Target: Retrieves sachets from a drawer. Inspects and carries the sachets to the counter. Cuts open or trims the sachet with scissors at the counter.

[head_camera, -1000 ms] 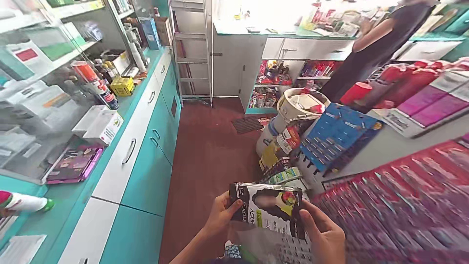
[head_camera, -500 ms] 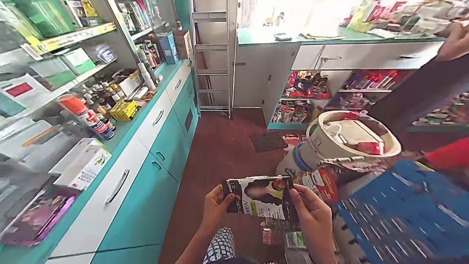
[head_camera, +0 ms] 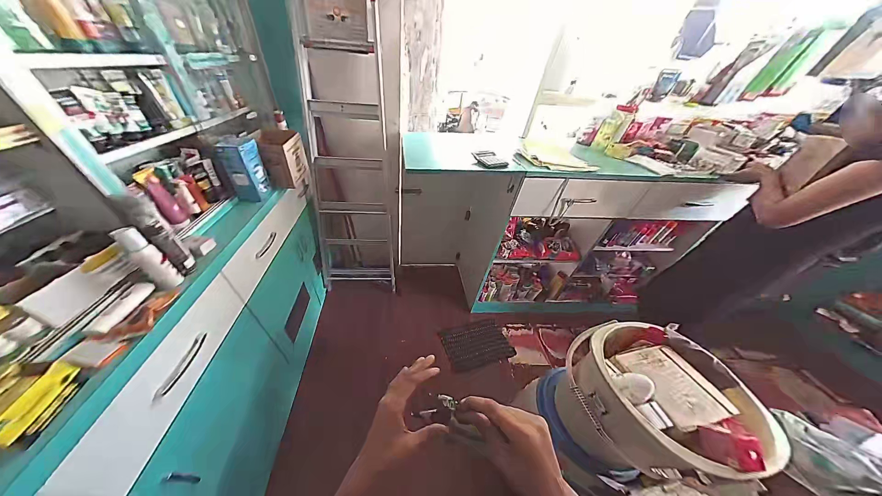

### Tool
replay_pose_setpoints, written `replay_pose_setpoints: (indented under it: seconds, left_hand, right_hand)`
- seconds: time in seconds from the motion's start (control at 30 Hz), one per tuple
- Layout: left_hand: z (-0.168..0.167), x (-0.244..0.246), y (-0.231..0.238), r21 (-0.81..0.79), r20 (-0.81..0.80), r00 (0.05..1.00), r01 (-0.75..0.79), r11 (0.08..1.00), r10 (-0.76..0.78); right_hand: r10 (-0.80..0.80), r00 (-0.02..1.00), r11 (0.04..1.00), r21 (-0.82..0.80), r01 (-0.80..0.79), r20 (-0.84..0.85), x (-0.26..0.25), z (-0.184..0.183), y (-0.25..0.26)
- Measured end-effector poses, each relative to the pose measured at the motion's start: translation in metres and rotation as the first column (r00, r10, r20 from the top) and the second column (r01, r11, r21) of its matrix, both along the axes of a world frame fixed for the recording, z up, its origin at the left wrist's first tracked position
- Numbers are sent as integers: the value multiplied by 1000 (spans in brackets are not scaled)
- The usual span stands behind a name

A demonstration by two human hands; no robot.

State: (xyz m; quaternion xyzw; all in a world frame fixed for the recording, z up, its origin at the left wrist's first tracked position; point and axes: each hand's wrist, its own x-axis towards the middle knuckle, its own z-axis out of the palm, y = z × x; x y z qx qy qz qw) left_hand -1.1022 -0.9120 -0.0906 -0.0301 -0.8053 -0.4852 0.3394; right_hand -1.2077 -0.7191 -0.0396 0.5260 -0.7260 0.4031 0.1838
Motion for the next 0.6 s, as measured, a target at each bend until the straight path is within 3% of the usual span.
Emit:
replay_pose_setpoints:
  seconds: [0.07,0.17,0.4,0.5,0.6]
  left_hand:
    - [3,-49,-10,-30,-42,987,155,987,-156]
    - [0,-116,-20,145,-17,926,376,915,-378]
    - [-7,-280,-48,149,48,945,314,938,-324]
    - [1,-347,-70,214,71,950,282,935,-303]
    - [10,-408,-89,334,95,926,316,888,-365]
  right_hand:
    - [-24,998,999,30,26,-63,-31,-7,-16]
    - [-98,993,994,46,101,-61,-84,-16,-30]
    - [-251,967,967,58,248,37,-233,-23,-56]
    - [-324,946,935,156,319,10,-307,-12,-69]
    - [-256,961,945,182,272,-106,-378,-11,-79]
